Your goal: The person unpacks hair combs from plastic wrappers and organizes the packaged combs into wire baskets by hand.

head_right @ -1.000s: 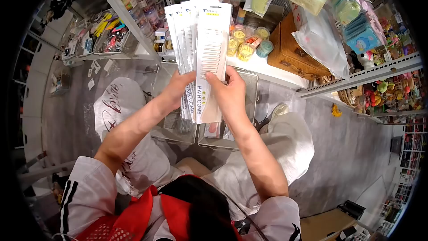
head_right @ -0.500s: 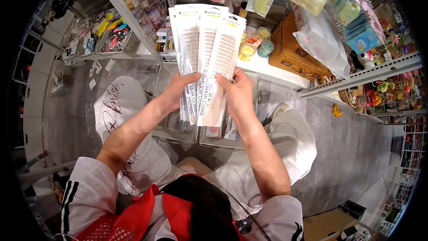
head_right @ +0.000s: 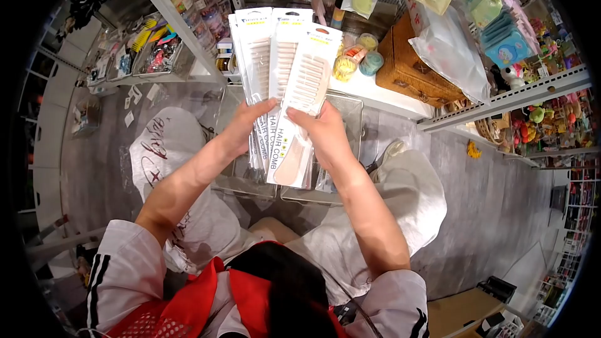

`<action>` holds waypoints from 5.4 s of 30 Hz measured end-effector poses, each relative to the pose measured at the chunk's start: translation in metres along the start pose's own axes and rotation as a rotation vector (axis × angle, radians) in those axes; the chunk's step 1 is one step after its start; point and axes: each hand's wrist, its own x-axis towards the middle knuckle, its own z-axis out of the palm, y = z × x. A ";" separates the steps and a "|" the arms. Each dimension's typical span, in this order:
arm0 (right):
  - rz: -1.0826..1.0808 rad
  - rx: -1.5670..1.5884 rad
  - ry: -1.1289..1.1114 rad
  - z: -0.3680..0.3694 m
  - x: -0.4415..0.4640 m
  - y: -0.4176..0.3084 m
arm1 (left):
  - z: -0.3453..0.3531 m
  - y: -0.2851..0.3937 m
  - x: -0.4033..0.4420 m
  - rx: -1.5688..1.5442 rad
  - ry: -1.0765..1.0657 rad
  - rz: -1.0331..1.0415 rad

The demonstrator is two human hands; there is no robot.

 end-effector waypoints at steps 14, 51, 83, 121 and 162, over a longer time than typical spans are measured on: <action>-0.019 0.334 0.156 -0.037 0.011 -0.036 | -0.007 0.010 -0.004 -0.087 -0.017 -0.039; -0.036 0.188 0.092 -0.018 -0.006 -0.042 | -0.003 0.020 0.001 0.117 -0.006 0.078; -0.022 0.249 0.142 -0.021 -0.004 -0.044 | -0.004 0.025 0.001 0.184 0.063 0.106; -0.192 -0.035 0.124 0.022 0.000 -0.013 | 0.002 0.013 0.001 0.257 0.197 0.191; -0.223 -0.219 0.049 0.008 0.025 0.033 | -0.024 -0.046 0.019 0.574 0.194 0.424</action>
